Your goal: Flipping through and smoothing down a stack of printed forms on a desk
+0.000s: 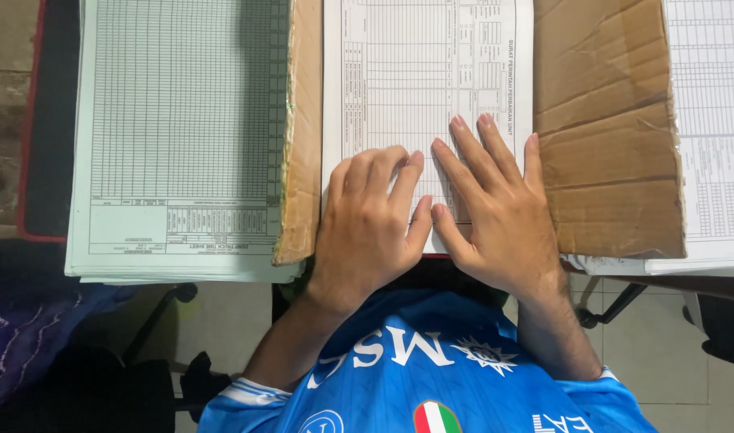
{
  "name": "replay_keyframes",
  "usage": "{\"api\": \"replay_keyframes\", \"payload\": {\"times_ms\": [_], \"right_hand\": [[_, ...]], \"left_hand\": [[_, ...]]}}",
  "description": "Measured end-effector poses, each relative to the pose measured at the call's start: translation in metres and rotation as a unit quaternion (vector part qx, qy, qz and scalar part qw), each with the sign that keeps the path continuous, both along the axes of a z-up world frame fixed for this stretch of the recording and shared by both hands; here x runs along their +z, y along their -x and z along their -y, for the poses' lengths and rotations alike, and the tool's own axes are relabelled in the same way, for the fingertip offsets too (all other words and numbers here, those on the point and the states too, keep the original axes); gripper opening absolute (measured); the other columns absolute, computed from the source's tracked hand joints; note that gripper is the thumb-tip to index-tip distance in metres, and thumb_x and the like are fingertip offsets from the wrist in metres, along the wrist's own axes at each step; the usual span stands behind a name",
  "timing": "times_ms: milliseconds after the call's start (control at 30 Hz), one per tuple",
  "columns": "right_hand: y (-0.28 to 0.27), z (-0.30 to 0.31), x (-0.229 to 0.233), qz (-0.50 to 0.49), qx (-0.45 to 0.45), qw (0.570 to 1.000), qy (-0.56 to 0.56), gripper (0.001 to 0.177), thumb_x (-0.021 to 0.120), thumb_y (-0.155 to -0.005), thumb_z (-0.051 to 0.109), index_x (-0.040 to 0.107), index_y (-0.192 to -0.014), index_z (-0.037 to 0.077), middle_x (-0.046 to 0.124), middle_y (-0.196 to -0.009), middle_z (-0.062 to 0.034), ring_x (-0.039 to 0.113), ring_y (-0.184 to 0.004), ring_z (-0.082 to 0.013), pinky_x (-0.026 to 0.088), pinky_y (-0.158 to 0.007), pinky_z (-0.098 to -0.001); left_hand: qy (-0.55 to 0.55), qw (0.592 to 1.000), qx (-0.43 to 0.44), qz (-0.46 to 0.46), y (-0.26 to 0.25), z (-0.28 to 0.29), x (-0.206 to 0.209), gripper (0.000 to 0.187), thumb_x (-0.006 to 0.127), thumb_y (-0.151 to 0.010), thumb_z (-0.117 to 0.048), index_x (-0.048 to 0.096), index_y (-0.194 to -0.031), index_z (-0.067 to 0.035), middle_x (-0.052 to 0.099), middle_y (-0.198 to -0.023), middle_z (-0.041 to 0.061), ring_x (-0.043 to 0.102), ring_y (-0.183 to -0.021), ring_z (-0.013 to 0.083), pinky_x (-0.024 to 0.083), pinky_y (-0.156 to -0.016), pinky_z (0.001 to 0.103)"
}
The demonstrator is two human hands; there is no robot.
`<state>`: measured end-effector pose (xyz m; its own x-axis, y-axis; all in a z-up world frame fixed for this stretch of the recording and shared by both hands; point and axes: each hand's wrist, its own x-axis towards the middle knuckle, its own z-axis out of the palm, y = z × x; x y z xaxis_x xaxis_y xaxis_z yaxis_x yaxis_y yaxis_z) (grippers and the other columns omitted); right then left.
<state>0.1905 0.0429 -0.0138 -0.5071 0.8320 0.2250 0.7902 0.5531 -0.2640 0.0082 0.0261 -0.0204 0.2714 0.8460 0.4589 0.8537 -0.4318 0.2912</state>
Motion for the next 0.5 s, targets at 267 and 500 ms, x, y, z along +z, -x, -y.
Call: {"api": "replay_keyframes", "payload": {"times_ms": [267,500], "right_hand": [[-0.002,0.001,-0.002,0.002,0.003,1.000,0.006,0.062,0.054,-0.098,0.032,0.048,-0.156,0.010,0.039,-0.166,-0.0138,0.029,-0.157,-0.0340,0.022,-0.118,-0.0755],[-0.001,-0.001,-0.002,-0.002,0.002,1.000,0.013,0.064,0.054,-0.098,0.034,0.047,-0.156,0.009,0.039,-0.166,-0.0140,0.028,-0.157,-0.0341,0.020,-0.119,-0.0761]], "left_hand": [[-0.052,0.993,-0.084,0.059,0.012,0.030,0.025,0.016,0.072,-0.098,-0.010,0.073,-0.111,-0.002,0.070,-0.108,0.012,0.067,-0.099,0.0254,0.053,-0.093,0.043],[-0.055,0.991,-0.096,0.076,0.023,0.040,0.029,0.018,0.074,-0.098,-0.006,0.073,-0.115,0.001,0.071,-0.111,0.015,0.068,-0.103,0.0285,0.059,-0.088,0.041]]}}
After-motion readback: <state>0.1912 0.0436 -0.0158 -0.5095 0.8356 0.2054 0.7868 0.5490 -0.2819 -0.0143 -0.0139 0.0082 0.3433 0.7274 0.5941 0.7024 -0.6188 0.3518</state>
